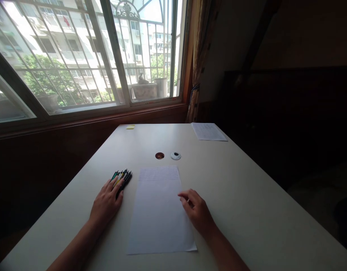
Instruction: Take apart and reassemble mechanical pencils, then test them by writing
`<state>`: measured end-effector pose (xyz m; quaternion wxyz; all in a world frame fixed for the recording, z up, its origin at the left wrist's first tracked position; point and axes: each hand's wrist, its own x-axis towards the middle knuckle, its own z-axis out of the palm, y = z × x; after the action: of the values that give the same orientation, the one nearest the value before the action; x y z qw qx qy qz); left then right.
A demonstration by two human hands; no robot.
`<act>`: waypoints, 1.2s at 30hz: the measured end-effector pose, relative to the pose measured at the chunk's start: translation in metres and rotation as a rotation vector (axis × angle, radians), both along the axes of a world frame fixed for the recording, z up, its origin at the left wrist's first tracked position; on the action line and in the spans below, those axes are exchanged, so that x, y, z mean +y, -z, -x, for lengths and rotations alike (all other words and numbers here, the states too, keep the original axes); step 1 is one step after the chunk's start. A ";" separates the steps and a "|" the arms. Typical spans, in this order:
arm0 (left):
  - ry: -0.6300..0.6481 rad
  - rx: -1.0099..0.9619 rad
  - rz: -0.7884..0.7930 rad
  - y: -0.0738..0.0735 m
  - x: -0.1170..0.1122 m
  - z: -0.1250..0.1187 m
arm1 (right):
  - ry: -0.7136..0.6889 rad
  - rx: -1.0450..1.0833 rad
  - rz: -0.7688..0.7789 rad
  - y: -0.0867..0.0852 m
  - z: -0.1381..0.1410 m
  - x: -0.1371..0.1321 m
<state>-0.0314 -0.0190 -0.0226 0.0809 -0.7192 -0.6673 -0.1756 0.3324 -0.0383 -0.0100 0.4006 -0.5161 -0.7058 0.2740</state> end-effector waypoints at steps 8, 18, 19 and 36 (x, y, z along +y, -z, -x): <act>0.007 0.051 -0.076 0.002 -0.003 -0.001 | 0.010 -0.030 -0.033 0.001 -0.013 -0.025; 0.009 0.024 -0.129 -0.003 -0.007 -0.005 | 0.003 -0.126 -0.127 0.003 -0.011 -0.051; 0.012 0.022 -0.143 -0.004 -0.008 -0.006 | 0.001 -0.131 -0.139 0.003 -0.010 -0.050; 0.768 -0.726 -0.255 -0.087 -0.063 -0.062 | 0.060 -0.057 -0.132 0.016 -0.006 0.000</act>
<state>0.0303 -0.0815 0.0646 -0.1378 -0.7890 -0.3150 -0.5092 0.3386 -0.0382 -0.0257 0.4215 -0.5172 -0.7176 0.1997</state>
